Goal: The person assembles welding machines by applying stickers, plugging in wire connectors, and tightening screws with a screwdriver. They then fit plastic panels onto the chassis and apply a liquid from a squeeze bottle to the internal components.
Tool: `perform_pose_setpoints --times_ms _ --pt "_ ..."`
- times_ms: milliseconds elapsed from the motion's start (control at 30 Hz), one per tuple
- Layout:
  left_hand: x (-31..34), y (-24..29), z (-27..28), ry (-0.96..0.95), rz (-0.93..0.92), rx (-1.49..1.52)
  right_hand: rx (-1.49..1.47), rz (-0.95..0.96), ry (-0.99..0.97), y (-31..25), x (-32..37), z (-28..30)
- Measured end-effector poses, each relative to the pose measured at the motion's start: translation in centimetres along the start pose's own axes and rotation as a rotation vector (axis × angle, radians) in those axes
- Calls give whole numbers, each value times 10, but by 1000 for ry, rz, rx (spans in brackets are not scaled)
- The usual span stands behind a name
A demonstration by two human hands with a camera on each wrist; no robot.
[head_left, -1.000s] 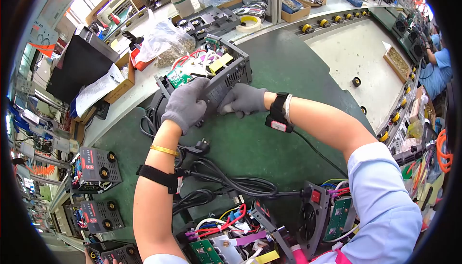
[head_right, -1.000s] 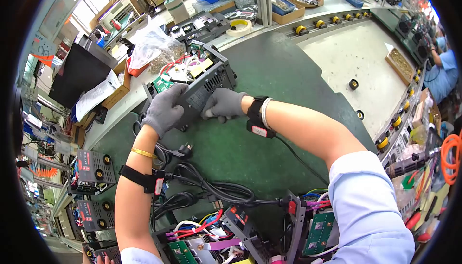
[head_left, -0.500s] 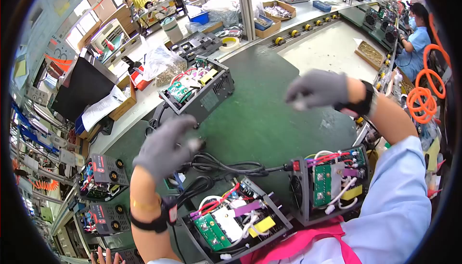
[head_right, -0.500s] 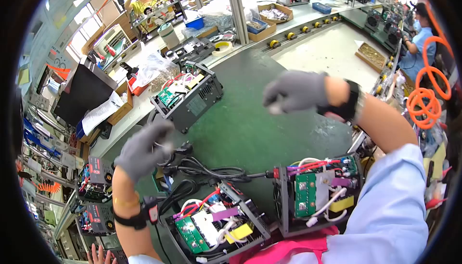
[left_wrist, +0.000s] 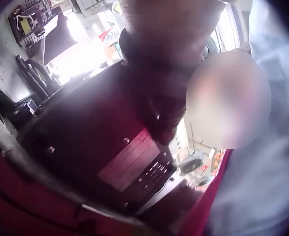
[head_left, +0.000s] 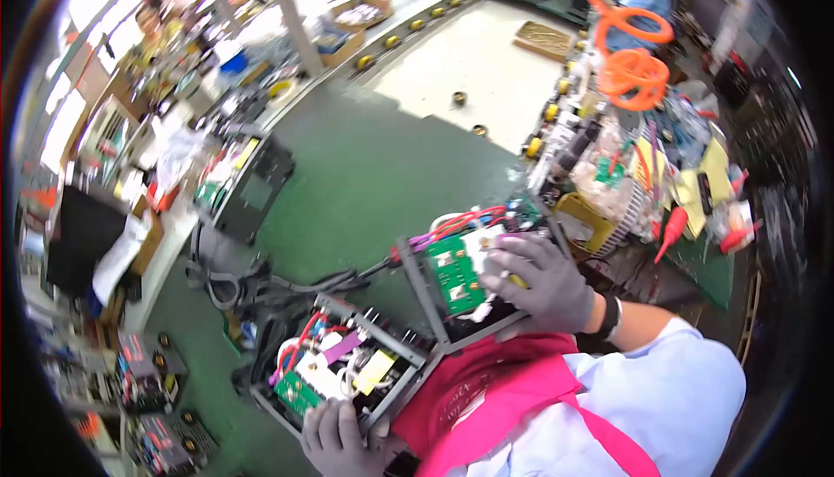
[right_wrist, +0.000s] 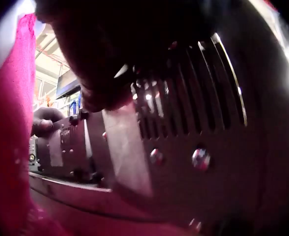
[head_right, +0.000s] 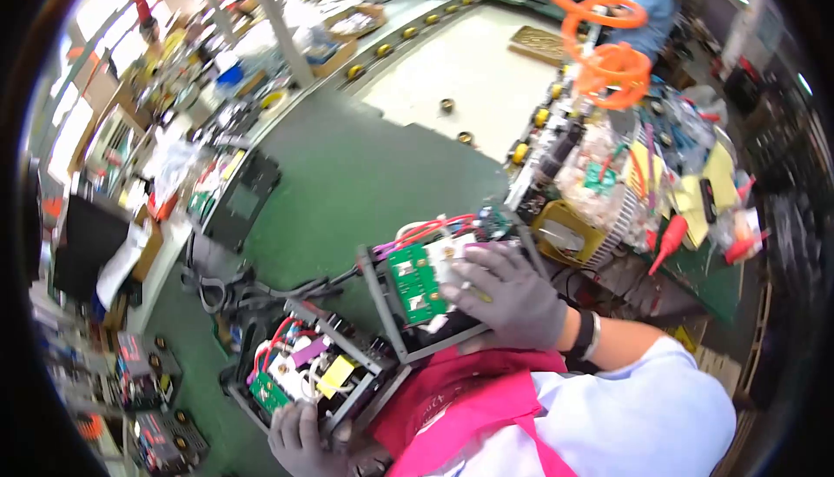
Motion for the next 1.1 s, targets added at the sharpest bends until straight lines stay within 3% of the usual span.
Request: perform_pose_setpoints --times_ms 267,333,400,433,533,633,733,800,833,867,900,1000,1100 --pt "-36 -24 -27 125 -193 -13 7 299 245 73 -78 -28" --pt "-56 -27 -37 131 -190 -22 -15 290 214 98 -109 -38" --pt "-67 -20 -41 131 -170 -43 14 264 307 111 -127 -45" --pt "-71 -17 -42 129 -154 -64 94 203 397 103 -124 -35" --pt "-71 -17 -46 162 -121 -78 -47 68 389 93 -89 -18" --pt "-68 -17 -44 188 -90 -48 -255 132 775 102 -11 22" --pt "-69 -18 -45 162 -76 -41 11 -132 828 149 59 32" --pt "-67 -22 -46 141 -71 -15 150 -540 788 210 96 15" --pt "-68 -21 -44 186 -74 11 171 -775 476 231 102 12" --pt "-69 -20 -40 235 -73 34 166 -885 305 256 105 -1" --pt "-70 -19 -35 264 -54 48 161 -790 308 271 104 -12" --pt "-69 -10 -20 344 -21 53 300 -971 -66 287 81 -21" --pt "-60 5 -15 394 -42 20 225 -955 -330 287 67 -14"
Point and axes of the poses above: each hand's wrist, its own x-axis away from the middle knuckle, its own z-axis out of the back of the hand, y = z × x, the point moved 4 cm from there along -x, towards the middle knuckle, and after that the axes turned 6 degrees about -x, right-handed, at the moved point
